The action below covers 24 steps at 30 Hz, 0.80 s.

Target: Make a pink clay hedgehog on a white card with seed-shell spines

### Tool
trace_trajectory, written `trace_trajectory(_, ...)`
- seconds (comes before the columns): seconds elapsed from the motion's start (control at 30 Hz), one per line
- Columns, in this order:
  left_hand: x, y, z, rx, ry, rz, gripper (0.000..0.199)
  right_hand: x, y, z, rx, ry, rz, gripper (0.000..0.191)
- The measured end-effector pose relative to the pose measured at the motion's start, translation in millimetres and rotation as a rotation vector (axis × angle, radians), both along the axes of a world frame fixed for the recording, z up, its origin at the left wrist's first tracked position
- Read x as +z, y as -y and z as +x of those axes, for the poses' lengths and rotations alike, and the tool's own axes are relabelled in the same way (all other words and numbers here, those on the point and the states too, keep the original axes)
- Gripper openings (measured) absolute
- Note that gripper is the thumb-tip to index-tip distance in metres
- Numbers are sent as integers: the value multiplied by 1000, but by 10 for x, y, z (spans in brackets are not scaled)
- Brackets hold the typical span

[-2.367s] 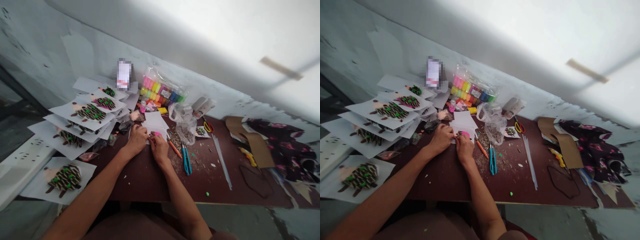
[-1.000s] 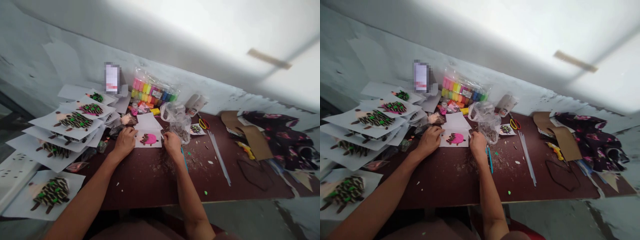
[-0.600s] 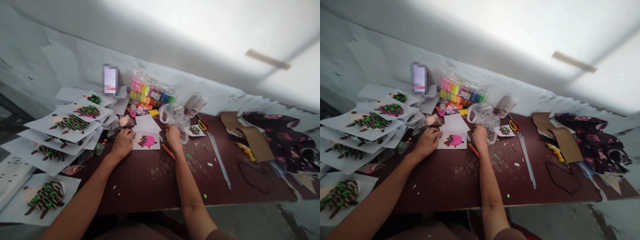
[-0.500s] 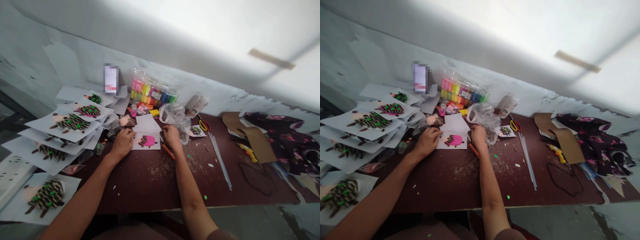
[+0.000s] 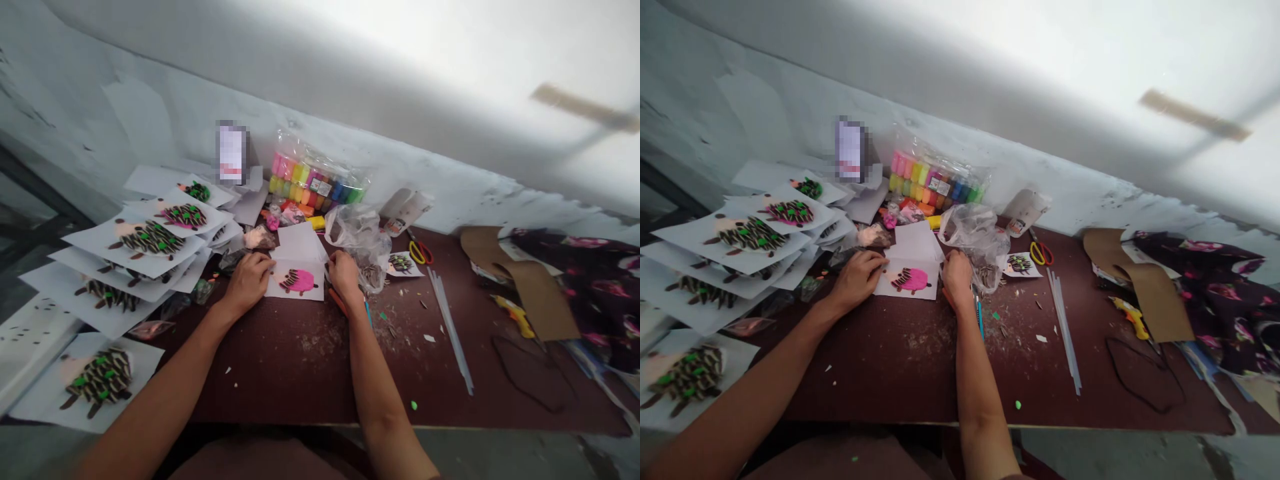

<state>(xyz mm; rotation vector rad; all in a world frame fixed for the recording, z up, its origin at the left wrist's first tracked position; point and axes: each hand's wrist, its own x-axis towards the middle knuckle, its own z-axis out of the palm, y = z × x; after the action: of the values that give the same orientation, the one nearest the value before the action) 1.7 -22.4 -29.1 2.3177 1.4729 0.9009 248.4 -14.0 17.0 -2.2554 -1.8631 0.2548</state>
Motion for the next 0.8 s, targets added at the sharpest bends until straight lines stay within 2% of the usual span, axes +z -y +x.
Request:
trace_trajectory(0.17, -25, -5, -7, 2, -1, 12, 33, 36, 38, 54, -21, -41, 25, 22)
trace_trajectory(0.4, -43, -1, -8, -5, 0, 41, 32, 123, 104, 89, -48, -190, 158, 32)
trace_trajectory(0.5, -39, -1, -14, -8, 2, 31, 32, 90, 147, 71, -8, -380, 204, 31)
trace_trajectory(0.67, -34, -10, -31, -22, -8, 9, 33, -86, 221, -6, 30, -790, 220, 29)
trace_trajectory(0.8, -37, -13, -28, -18, -7, 13, 33, -160, 260, -49, 8, -931, 268, 23)
